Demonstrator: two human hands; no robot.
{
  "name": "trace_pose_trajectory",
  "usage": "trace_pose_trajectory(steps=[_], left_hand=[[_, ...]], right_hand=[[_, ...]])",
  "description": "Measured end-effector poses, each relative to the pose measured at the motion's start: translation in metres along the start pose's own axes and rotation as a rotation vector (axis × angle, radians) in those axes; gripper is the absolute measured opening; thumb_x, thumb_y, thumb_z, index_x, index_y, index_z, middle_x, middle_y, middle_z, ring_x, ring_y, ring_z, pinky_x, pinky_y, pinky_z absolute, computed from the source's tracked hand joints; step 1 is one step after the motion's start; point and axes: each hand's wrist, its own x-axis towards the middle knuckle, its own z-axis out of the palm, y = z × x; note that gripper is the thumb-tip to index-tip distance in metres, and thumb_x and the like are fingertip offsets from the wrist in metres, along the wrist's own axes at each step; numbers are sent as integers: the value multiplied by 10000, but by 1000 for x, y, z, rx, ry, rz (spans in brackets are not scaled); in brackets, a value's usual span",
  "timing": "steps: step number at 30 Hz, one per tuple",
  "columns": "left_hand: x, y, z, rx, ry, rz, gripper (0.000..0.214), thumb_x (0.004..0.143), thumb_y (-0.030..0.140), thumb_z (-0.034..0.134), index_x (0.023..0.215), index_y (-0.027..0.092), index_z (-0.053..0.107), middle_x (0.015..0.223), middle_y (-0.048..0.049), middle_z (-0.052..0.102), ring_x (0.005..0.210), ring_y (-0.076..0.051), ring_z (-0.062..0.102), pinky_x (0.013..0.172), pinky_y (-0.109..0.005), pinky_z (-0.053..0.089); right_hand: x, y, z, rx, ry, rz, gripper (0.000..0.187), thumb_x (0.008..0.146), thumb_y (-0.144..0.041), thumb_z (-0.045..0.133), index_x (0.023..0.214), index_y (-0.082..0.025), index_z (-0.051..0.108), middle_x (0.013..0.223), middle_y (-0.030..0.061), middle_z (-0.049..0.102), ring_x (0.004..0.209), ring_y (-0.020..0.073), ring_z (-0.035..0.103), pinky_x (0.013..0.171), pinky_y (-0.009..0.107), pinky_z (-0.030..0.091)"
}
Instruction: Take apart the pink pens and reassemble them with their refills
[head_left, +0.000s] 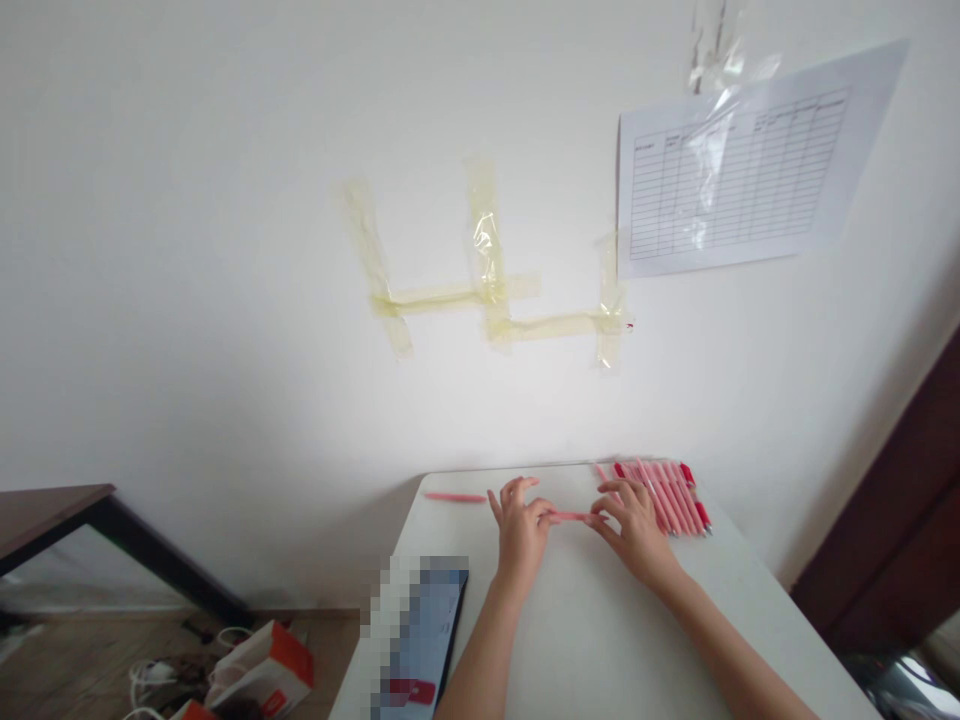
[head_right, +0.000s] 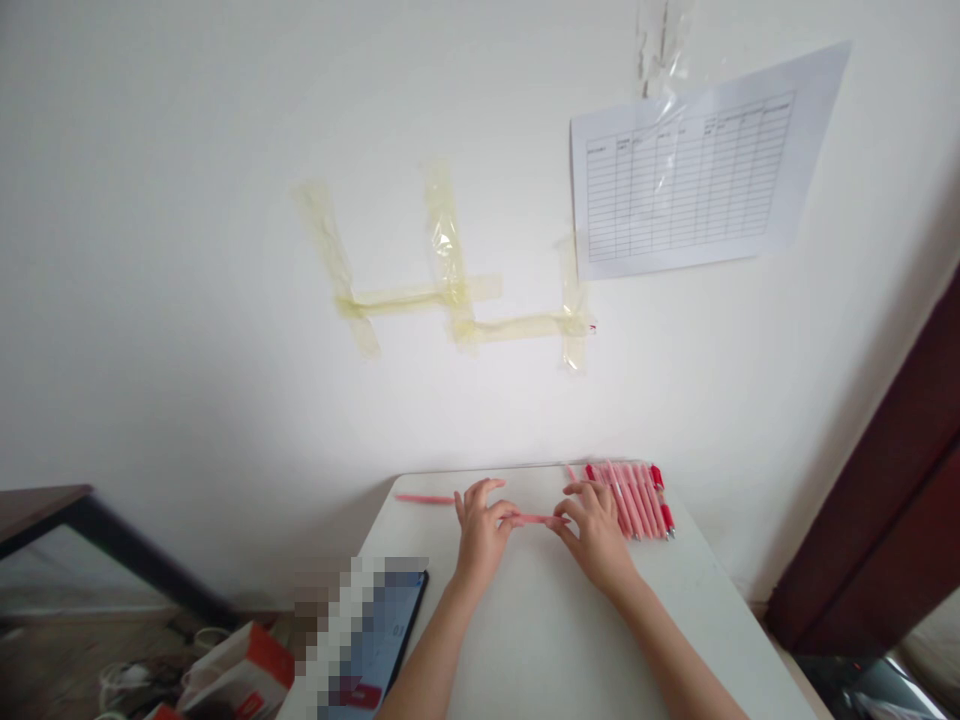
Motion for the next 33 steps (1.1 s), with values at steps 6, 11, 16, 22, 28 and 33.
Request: trace_pose_trajectory(steps=[6,11,16,22,28,33], left_hand=[[-1,2,1,0,-21,24,151,795,125,671,772,265,723,1317,-37,558,1308,-266,443,1159,-728,129],[-1,2,1,-9,0,39,152,782,111,670,761,253,721,1332,-45,541,1314,-275,440,1170,-712,140],[0,1,0,-20,12,36,135,793,144,676,750,261,727,1320,-42,544,1310,-270,437,1186,-696,106],[0,0,-1,-13,-7,13,112,811,183,671,781,266,740,1324,-45,538,1318,-267,423,1186,-695,92],[1,1,-1,-1,3,33,123,821,180,665,766,265,736,1321,-44,550,1321,-273,417,1176,-707,99],[0,1,-2,16,-2,55,135,818,157,657,762,249,738,1344,-52,538,1342,-282,399,1176,-709,103]], right_hand=[[0,2,3,7,-7,-10,226,940,-417,549,827,-266,673,1132,81,620,1145,306,501,950,533,450],[-1,1,7,21,-22,-12,327,965,-414,497,730,-252,658,1111,74,628,1121,291,504,945,534,459],[-2,0,6,21,-22,12,338,963,-425,502,717,-261,667,1103,67,634,1131,294,503,953,532,458],[-1,-1,2,44,2,15,224,907,-481,591,894,-279,688,1122,84,618,1132,304,507,944,518,464],[-2,0,7,46,-18,-8,249,941,-419,550,781,-262,660,1067,75,640,1137,309,496,948,526,446],[-3,2,9,36,-27,11,226,952,-399,529,859,-276,694,1055,79,643,1116,304,494,943,521,444]])
